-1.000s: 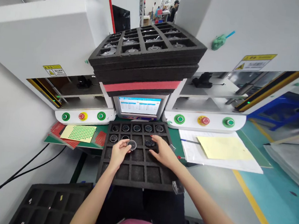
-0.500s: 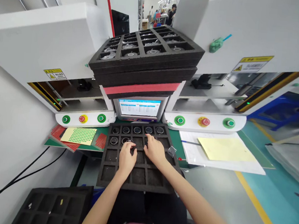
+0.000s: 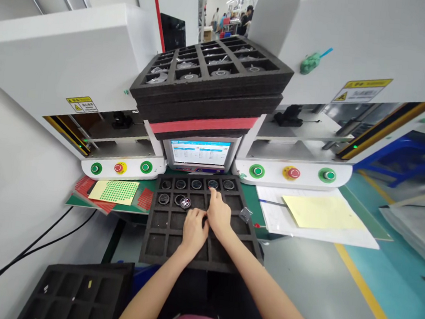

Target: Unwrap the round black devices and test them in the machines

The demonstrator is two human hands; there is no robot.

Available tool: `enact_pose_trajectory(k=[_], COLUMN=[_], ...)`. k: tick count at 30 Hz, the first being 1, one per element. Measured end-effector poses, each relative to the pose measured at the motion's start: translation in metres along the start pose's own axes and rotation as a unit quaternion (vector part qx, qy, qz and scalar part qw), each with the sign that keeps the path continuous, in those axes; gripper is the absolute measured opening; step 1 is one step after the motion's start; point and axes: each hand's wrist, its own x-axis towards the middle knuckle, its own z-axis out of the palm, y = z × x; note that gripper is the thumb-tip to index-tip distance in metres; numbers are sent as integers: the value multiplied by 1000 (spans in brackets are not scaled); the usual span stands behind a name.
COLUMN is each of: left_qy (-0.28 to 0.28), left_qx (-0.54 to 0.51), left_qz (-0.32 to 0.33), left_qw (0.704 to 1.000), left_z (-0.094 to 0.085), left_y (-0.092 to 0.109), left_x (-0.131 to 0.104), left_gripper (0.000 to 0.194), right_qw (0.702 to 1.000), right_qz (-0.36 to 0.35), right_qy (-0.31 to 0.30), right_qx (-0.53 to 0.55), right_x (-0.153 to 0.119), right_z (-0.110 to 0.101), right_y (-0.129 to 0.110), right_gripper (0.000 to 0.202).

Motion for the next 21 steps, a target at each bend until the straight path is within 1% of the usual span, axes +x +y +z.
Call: enact_pose_trajectory(k=[2,3,6,8,10,13,16,19,21], left_qy=[-1,-1,-12,-25,-34,-37,-41,-44,-43], left_qx=[2,3,5,8,12,16,15,10,9], left_qz=[-11,-18,-36,-52,-73,-104,-118,-115,-113], left_qw=[1000,1000,999,998,997,994,992,992,993], left_z=[3,5,11,15,19,21,21,21,21], left_y=[2,4,9,12,16,19,20,19,20], left_x=[6,10,23,31,38,44,45,43,42], left_gripper=[18,20,40,48,46,37,35,33,30], right_qw=[999,997,989,982,973,960,951,948,954], right_qz=[-7,-10,-5,3,6,1,-5,-4,-9], right_qy=[16,25,52,65,78,102,139,190,201], right_qx=[43,67,137,180,218,262,278,255,223], right_x=[3,5,14,18,21,22,27,40,50], right_z=[4,5,11,16,21,24,15,-7,-21], right_y=[9,14,32,42,49,55,65,82,93], right_gripper=[33,31,28,28,27,26,28,32,33])
